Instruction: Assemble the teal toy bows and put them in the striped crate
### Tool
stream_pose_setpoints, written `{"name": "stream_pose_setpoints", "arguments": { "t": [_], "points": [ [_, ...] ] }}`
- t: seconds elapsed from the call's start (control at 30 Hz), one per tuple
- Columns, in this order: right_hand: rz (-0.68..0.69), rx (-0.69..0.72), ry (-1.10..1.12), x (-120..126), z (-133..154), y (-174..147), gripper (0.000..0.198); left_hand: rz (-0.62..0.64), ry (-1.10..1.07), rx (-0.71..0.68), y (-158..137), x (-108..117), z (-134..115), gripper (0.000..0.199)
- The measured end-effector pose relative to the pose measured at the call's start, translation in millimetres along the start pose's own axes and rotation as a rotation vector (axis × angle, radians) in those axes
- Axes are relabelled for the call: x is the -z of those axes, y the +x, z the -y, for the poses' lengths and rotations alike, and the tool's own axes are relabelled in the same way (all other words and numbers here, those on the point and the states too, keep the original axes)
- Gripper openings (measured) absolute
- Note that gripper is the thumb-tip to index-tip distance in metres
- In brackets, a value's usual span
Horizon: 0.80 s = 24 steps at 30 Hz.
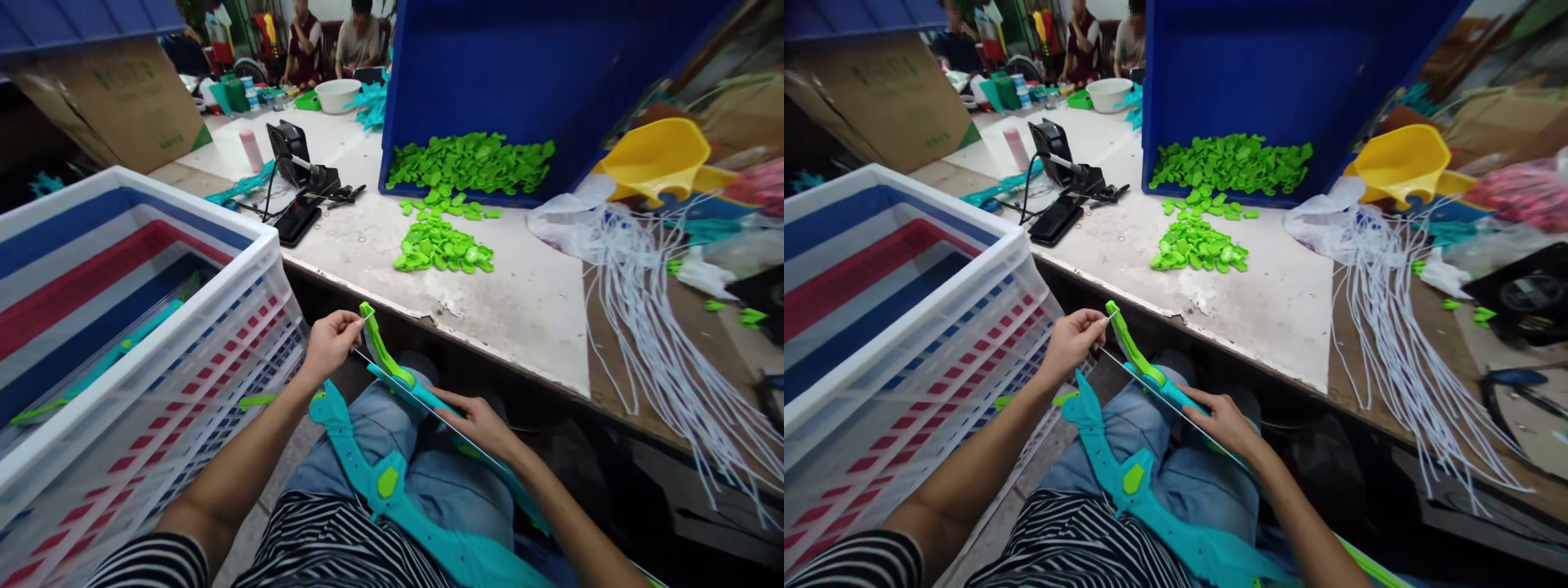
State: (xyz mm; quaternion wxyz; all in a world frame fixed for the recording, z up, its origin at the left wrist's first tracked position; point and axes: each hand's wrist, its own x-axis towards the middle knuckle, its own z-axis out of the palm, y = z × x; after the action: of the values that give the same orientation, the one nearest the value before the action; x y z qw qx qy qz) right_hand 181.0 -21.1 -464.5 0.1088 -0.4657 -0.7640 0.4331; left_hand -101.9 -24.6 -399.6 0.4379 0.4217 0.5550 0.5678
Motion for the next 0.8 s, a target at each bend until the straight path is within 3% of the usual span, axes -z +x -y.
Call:
{"name": "stream_pose_setpoints", "arguments": {
  "t": [0.33, 0.57, 0.8],
  "points": [
    [-0.003, 0.012, -0.032, -2.4, -5.4, 1.5, 0.044, -0.053, 0.015, -0.039, 1.1, 0.5, 1.8, 0.019],
    [0.004, -0.001, -0.044, -3.6, -3.7, -0.2, 0.045, -0.007, -0.031, -0.050, 5.0, -2.0, 4.1, 0.023],
    [-0.066, 0.092, -0.127, -13.4, -8.0, -9.8, 0.042, 0.132, -0.153, 0.048, 10.0, 5.3, 1.3, 0.044]
  ]
}}
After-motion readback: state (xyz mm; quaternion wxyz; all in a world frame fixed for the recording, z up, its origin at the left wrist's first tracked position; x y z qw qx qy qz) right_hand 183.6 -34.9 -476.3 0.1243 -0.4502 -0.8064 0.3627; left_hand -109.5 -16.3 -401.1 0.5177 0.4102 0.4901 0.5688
